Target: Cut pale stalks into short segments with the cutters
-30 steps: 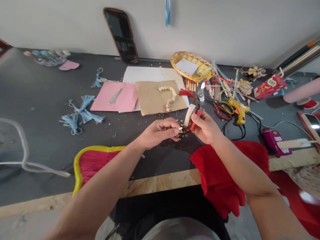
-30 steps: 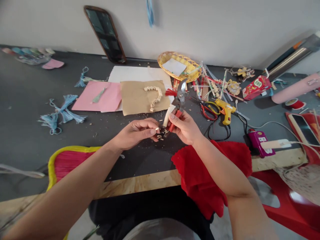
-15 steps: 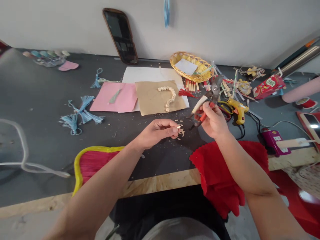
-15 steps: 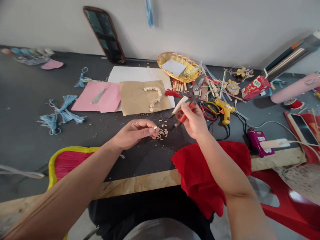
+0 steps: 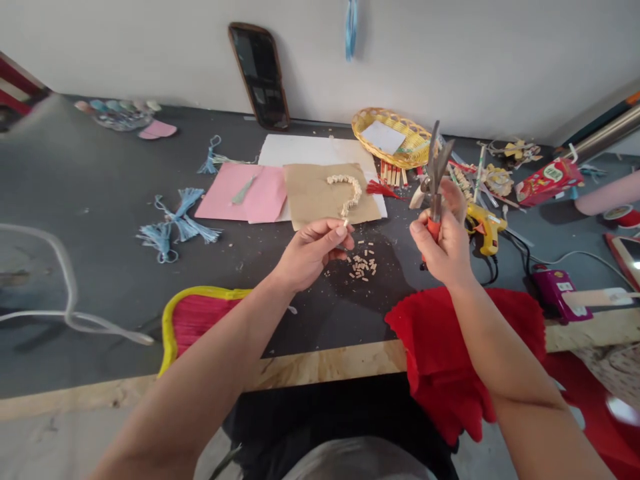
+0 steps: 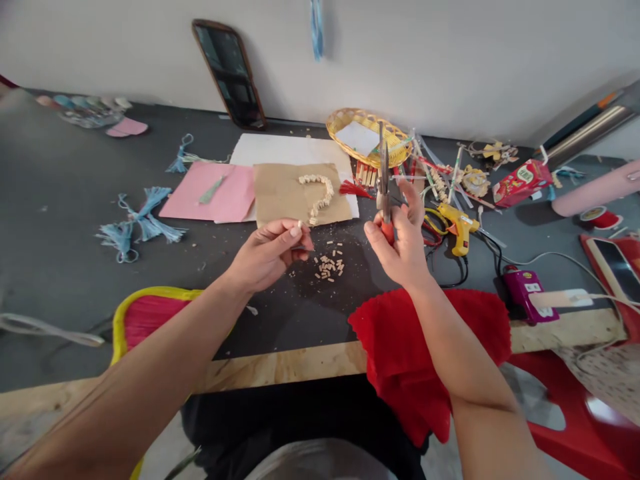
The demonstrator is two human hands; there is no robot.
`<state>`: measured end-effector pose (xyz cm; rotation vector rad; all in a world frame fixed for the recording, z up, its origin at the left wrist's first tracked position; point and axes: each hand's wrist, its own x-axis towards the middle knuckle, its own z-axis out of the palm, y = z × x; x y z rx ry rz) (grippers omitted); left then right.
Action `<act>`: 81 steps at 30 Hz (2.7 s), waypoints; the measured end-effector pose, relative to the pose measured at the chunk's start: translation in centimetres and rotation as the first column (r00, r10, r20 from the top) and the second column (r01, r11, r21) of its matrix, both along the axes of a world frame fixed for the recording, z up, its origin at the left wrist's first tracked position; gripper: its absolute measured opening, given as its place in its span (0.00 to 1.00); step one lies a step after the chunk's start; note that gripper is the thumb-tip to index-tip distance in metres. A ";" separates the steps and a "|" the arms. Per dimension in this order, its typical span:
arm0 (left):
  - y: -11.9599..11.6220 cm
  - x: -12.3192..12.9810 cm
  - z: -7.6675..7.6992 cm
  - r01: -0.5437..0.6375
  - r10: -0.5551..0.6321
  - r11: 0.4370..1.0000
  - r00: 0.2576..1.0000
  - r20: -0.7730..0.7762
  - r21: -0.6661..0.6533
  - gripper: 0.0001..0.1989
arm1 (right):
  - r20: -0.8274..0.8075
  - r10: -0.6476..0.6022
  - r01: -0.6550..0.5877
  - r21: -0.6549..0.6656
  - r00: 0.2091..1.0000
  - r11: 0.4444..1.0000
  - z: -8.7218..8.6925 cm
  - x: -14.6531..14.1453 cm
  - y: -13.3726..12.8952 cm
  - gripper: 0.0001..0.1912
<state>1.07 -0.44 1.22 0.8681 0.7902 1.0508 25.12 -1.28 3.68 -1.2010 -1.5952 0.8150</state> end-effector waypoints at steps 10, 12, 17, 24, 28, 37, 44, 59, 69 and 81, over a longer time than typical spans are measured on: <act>0.3 -0.1 -0.1 -0.034 0.034 0.999 0.999 0.005 -0.017 0.14 | -0.065 0.061 -0.063 -0.028 0.996 0.998 0.0 -0.6 -0.4 0.08; 0.2 -0.1 -0.1 -0.024 0.024 1.000 1.000 0.001 -0.016 0.14 | -0.241 0.072 -0.100 -0.104 0.968 0.990 -0.1 -0.5 -0.4 0.12; 0.2 -0.2 -0.1 -0.001 0.001 1.000 1.000 -0.006 -0.008 0.13 | -0.526 0.141 -0.237 -0.119 0.839 0.964 0.5 -0.3 0.2 0.19; 0.4 -0.1 -0.3 -0.034 0.034 0.999 0.999 -0.004 0.002 0.13 | -0.160 0.090 -0.086 0.030 0.983 0.996 0.1 0.7 0.5 0.16; 0.5 0.0 -0.2 -0.127 0.126 0.992 0.992 0.015 0.016 0.13 | 0.372 -0.010 -0.080 0.226 0.928 0.971 0.0 0.7 0.5 0.14; 0.8 0.0 -0.7 -0.242 0.242 0.968 0.970 0.006 0.058 0.13 | 0.868 -0.066 -0.252 0.215 0.493 0.944 -1.6 -0.9 -0.3 0.09; 0.9 0.0 -1.0 -0.264 0.275 0.958 0.956 -0.102 0.112 0.13 | 0.892 -0.134 -0.265 0.267 0.431 0.927 -1.7 -1.5 -0.7 0.13; 1.0 -0.2 -1.4 -0.216 0.247 0.961 0.951 -0.187 0.173 0.10 | 0.896 -0.156 -0.298 0.296 0.417 0.907 -1.8 -1.9 -1.2 0.12; 0.9 -0.1 -1.3 -0.215 0.240 0.965 0.956 -0.171 0.150 0.11 | 0.901 -0.108 -0.312 0.255 0.420 0.915 -1.7 -2.1 -1.3 0.12; 1.1 -0.2 -1.6 -0.230 0.266 0.956 0.942 -0.205 0.185 0.09 | 0.828 -0.031 -0.296 0.235 0.560 0.926 -1.9 -2.1 -1.3 0.20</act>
